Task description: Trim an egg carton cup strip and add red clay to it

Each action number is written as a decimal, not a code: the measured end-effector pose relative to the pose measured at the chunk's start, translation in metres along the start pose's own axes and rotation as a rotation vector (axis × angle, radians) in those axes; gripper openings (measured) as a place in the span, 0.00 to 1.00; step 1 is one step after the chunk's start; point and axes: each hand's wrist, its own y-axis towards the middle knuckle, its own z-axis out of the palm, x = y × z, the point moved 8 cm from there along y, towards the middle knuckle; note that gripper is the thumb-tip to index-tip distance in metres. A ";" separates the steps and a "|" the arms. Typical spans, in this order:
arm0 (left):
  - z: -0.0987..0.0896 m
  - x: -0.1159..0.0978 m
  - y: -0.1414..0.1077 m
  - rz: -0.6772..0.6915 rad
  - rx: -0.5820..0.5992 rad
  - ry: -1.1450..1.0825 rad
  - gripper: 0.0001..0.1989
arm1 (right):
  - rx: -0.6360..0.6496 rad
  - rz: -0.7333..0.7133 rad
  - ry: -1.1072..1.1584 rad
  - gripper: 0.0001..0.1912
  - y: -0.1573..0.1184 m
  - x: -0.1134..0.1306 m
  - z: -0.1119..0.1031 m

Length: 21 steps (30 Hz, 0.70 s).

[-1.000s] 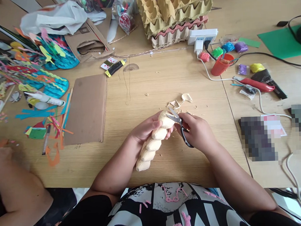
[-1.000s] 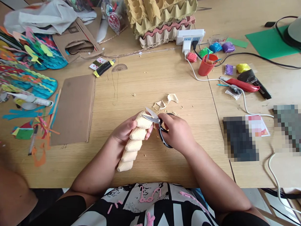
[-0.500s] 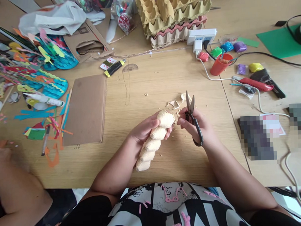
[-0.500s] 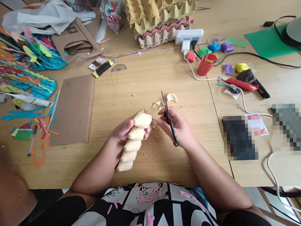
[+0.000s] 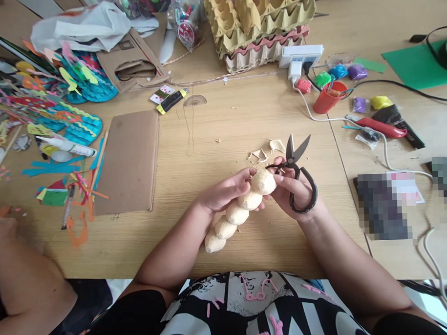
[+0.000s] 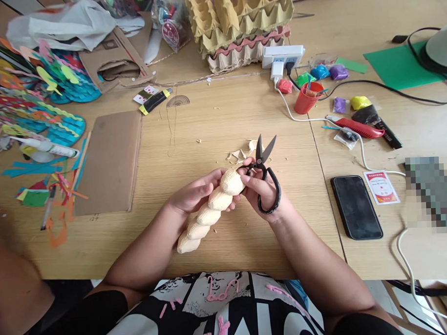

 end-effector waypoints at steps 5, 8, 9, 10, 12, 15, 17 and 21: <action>-0.003 0.005 -0.003 -0.063 0.083 -0.156 0.40 | -0.042 -0.052 0.077 0.16 0.001 0.016 -0.009; -0.004 0.000 -0.008 -0.045 0.073 -0.220 0.38 | -0.111 -0.109 0.088 0.15 0.002 0.029 -0.017; -0.004 -0.003 -0.010 -0.027 0.074 -0.226 0.38 | -0.141 -0.130 0.087 0.14 0.003 0.033 -0.021; -0.004 -0.005 -0.011 -0.010 0.079 -0.224 0.38 | -0.168 -0.150 0.083 0.14 0.003 0.037 -0.025; -0.005 -0.009 -0.011 0.015 0.104 -0.196 0.38 | -0.203 -0.184 0.060 0.12 0.005 0.043 -0.033; -0.003 -0.007 -0.008 -0.002 0.194 -0.094 0.40 | -0.227 -0.224 -0.006 0.09 0.009 0.049 -0.045; -0.003 -0.003 -0.006 -0.020 0.233 -0.036 0.40 | -0.222 -0.257 -0.060 0.08 0.011 0.053 -0.050; -0.002 -0.001 -0.003 0.001 0.236 -0.036 0.35 | -0.296 -0.282 -0.031 0.10 0.013 0.054 -0.063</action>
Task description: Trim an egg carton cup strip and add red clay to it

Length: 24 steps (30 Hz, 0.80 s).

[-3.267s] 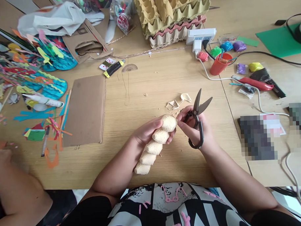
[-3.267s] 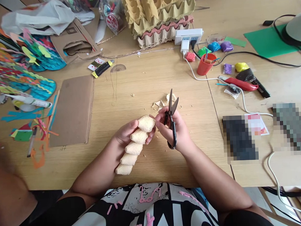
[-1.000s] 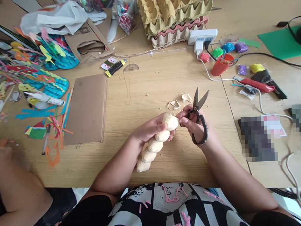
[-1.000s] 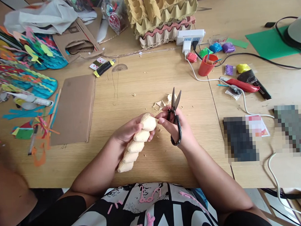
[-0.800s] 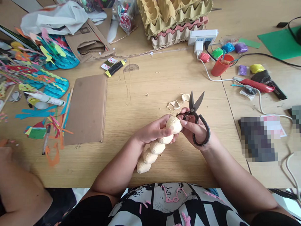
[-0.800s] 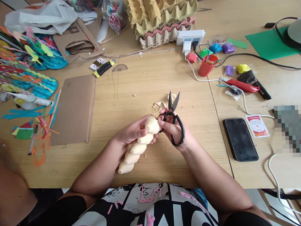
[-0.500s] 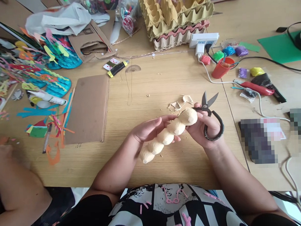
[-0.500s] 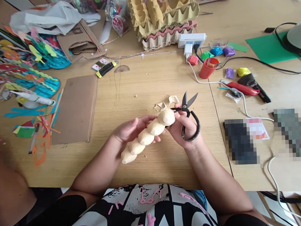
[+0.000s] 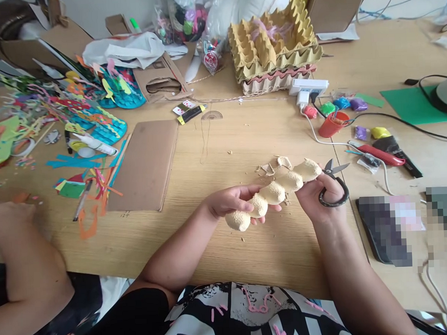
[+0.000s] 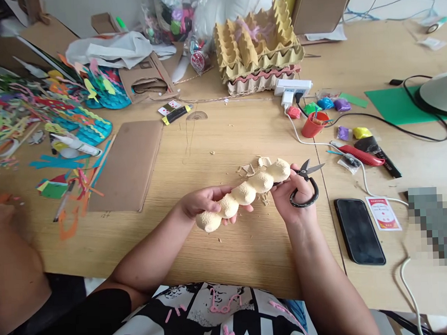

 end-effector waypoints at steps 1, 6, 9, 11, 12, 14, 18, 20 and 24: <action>0.000 -0.002 0.001 0.028 -0.016 -0.009 0.34 | -0.033 -0.004 0.004 0.12 0.001 -0.001 -0.003; -0.015 -0.022 0.003 0.261 -0.280 -0.068 0.28 | -0.053 -0.083 -0.177 0.19 -0.006 -0.012 0.004; -0.020 -0.026 0.004 0.332 -0.392 -0.077 0.26 | 0.144 -0.071 -0.302 0.20 -0.020 -0.029 0.026; -0.024 -0.026 0.003 0.356 -0.463 -0.098 0.27 | 0.280 0.032 -0.323 0.20 -0.032 -0.045 0.041; -0.026 -0.026 0.002 0.371 -0.495 -0.104 0.28 | 0.325 0.091 -0.305 0.20 -0.039 -0.052 0.046; -0.029 -0.027 0.000 0.406 -0.534 -0.099 0.29 | 0.337 0.189 -0.218 0.22 -0.048 -0.061 0.053; -0.029 -0.033 -0.004 0.486 -0.544 -0.061 0.26 | 0.297 0.301 -0.043 0.20 -0.057 -0.065 0.061; -0.028 -0.034 -0.004 0.510 -0.547 -0.053 0.25 | 0.270 0.303 -0.013 0.19 -0.057 -0.064 0.061; -0.029 -0.031 -0.003 0.515 -0.574 -0.079 0.29 | 0.244 0.275 -0.014 0.18 -0.054 -0.060 0.059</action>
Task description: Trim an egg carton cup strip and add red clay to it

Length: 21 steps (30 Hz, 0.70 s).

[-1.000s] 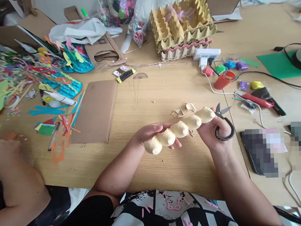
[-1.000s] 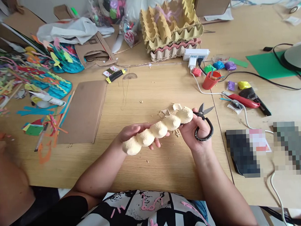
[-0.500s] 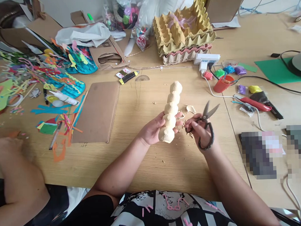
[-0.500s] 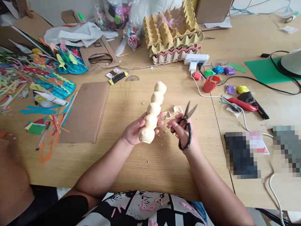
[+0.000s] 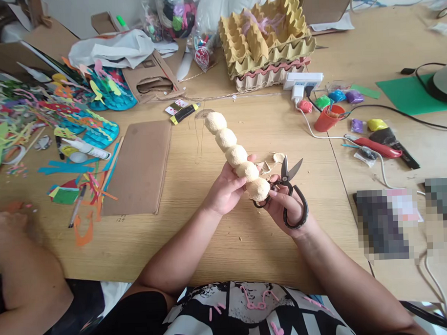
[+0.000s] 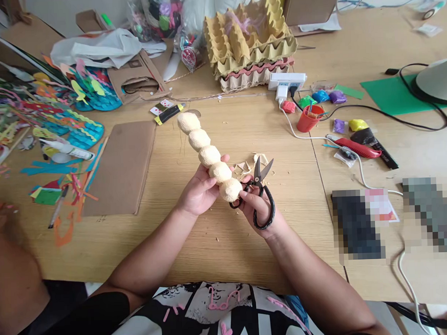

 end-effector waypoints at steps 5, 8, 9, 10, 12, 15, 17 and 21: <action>0.003 0.004 -0.001 -0.042 0.035 -0.002 0.31 | 0.010 -0.031 -0.027 0.17 0.000 0.006 0.001; 0.004 0.005 -0.002 -0.065 0.059 0.008 0.31 | -0.002 -0.041 -0.068 0.16 0.001 0.011 0.000; 0.004 0.005 -0.003 -0.070 0.067 0.013 0.31 | -0.012 -0.041 -0.070 0.15 0.001 0.013 -0.002; 0.004 0.006 -0.003 -0.077 0.074 0.016 0.31 | -0.027 -0.039 -0.065 0.15 0.001 0.015 -0.003; 0.004 0.007 -0.004 -0.093 0.077 0.020 0.32 | -0.057 -0.032 -0.036 0.15 0.002 0.018 -0.007; 0.006 0.010 -0.005 -0.106 0.088 0.038 0.33 | -0.073 -0.037 0.000 0.16 0.002 0.024 -0.009; 0.011 0.010 -0.006 -0.089 0.122 0.057 0.30 | -0.070 -0.036 -0.008 0.16 0.002 0.026 -0.009; 0.021 0.010 -0.008 -0.061 0.189 0.104 0.25 | -0.045 -0.039 -0.051 0.16 0.003 0.026 -0.010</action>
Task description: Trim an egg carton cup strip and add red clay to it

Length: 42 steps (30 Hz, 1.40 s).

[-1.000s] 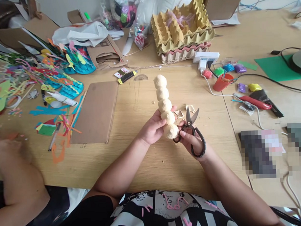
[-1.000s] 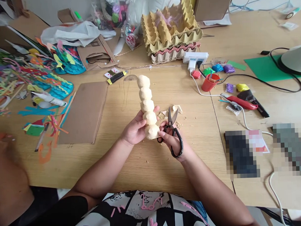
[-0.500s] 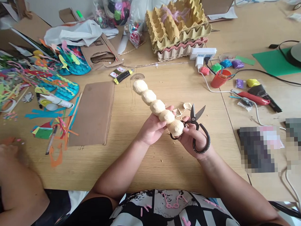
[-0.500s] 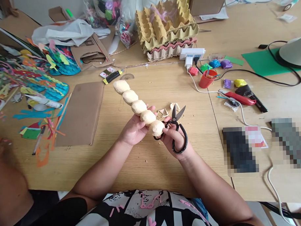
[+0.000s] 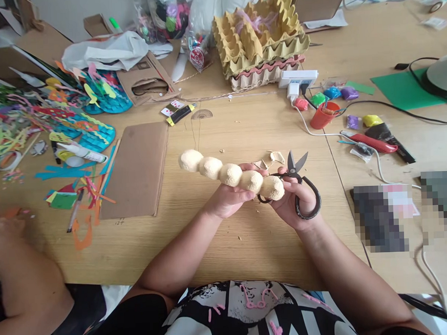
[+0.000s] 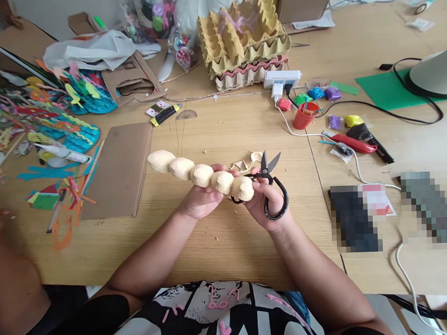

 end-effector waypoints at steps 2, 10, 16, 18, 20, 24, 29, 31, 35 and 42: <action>-0.001 -0.001 0.000 0.008 -0.017 0.008 0.23 | 0.004 -0.043 -0.041 0.15 0.002 0.001 -0.002; -0.021 -0.009 0.001 0.059 -0.194 -0.138 0.26 | -0.100 -0.354 -0.675 0.21 -0.004 0.013 -0.011; -0.029 -0.006 0.000 0.057 -0.248 -0.151 0.29 | -0.118 -0.496 -1.022 0.27 -0.011 0.025 -0.005; -0.030 -0.005 0.000 0.052 -0.250 -0.167 0.32 | -0.082 -0.485 -1.054 0.27 -0.011 0.025 -0.002; -0.030 -0.004 0.000 0.046 -0.240 -0.185 0.33 | -0.038 -0.475 -1.066 0.25 -0.013 0.025 0.002; -0.029 -0.004 -0.001 0.044 -0.214 -0.187 0.30 | 0.010 -0.525 -1.159 0.18 -0.020 0.026 0.012; -0.028 -0.002 -0.001 0.027 -0.165 -0.137 0.29 | -0.080 -0.738 -1.371 0.18 -0.029 0.039 0.020; -0.027 -0.002 -0.001 0.033 -0.151 -0.127 0.29 | -0.101 -0.791 -1.416 0.17 -0.030 0.042 0.023; -0.024 -0.004 -0.001 0.065 -0.124 -0.124 0.27 | -0.118 -0.847 -1.493 0.16 -0.032 0.044 0.028; -0.021 -0.006 -0.001 0.083 -0.104 -0.116 0.26 | -0.160 -0.855 -1.545 0.17 -0.033 0.045 0.028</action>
